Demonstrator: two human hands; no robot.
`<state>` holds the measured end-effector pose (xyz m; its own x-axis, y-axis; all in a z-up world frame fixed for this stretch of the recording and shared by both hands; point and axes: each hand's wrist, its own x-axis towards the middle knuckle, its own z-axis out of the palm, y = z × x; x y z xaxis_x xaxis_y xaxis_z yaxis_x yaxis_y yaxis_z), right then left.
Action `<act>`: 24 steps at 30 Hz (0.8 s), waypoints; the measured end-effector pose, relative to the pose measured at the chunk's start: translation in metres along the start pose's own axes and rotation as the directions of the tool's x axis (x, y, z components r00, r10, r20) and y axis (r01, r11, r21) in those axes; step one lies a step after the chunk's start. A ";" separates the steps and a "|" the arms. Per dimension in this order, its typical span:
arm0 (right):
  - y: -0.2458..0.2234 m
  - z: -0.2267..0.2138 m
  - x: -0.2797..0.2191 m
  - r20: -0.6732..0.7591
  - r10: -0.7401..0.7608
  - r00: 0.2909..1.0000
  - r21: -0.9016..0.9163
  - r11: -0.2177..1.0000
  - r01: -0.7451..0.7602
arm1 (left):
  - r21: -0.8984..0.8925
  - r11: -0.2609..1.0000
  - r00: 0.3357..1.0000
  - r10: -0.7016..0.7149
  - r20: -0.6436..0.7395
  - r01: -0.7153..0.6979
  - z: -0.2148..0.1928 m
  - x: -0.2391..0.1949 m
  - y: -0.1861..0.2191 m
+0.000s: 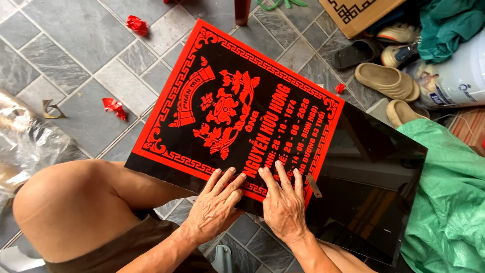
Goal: Applying and peeling a decorative memorial sticker onto a black polished plaque.
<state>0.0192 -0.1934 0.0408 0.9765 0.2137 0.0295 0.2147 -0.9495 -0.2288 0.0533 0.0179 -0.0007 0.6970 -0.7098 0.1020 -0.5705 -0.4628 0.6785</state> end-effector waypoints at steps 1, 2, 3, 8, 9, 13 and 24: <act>-0.003 0.003 0.003 0.002 -0.001 1.000 0.003 1.000 0.001 | 0.001 1.000 1.000 -0.004 0.001 0.004 0.000 -0.002 -0.001; -0.006 0.005 0.006 -0.005 -0.030 1.000 0.065 0.997 0.030 | 0.011 1.000 1.000 0.004 -0.016 -0.004 0.001 -0.003 -0.002; -0.008 0.007 0.008 -0.015 -0.054 0.998 0.123 0.991 0.056 | 0.019 1.000 0.999 0.018 -0.033 -0.017 0.002 -0.003 -0.003; -0.011 0.008 0.015 0.004 -0.092 0.996 0.122 0.988 0.090 | -0.003 1.000 0.999 0.022 -0.031 -0.022 0.002 -0.003 -0.004; -0.008 0.006 0.014 -0.014 -0.093 0.996 0.078 0.992 0.094 | -0.002 1.000 0.999 0.029 -0.040 -0.029 0.004 -0.004 -0.005; 0.002 -0.002 0.001 0.034 -0.058 0.998 0.035 0.998 0.057 | 0.019 0.999 0.999 0.031 -0.038 -0.031 0.000 -0.003 -0.004; -0.005 -0.005 -0.002 0.036 -0.060 0.998 0.056 0.997 0.058 | -0.024 1.000 1.000 0.018 -0.007 -0.018 -0.002 -0.004 -0.003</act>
<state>0.0164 -0.1900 0.0464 0.9605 0.2782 0.0079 0.2691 -0.9212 -0.2811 0.0536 0.0232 -0.0015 0.6897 -0.7143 0.1189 -0.5722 -0.4370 0.6940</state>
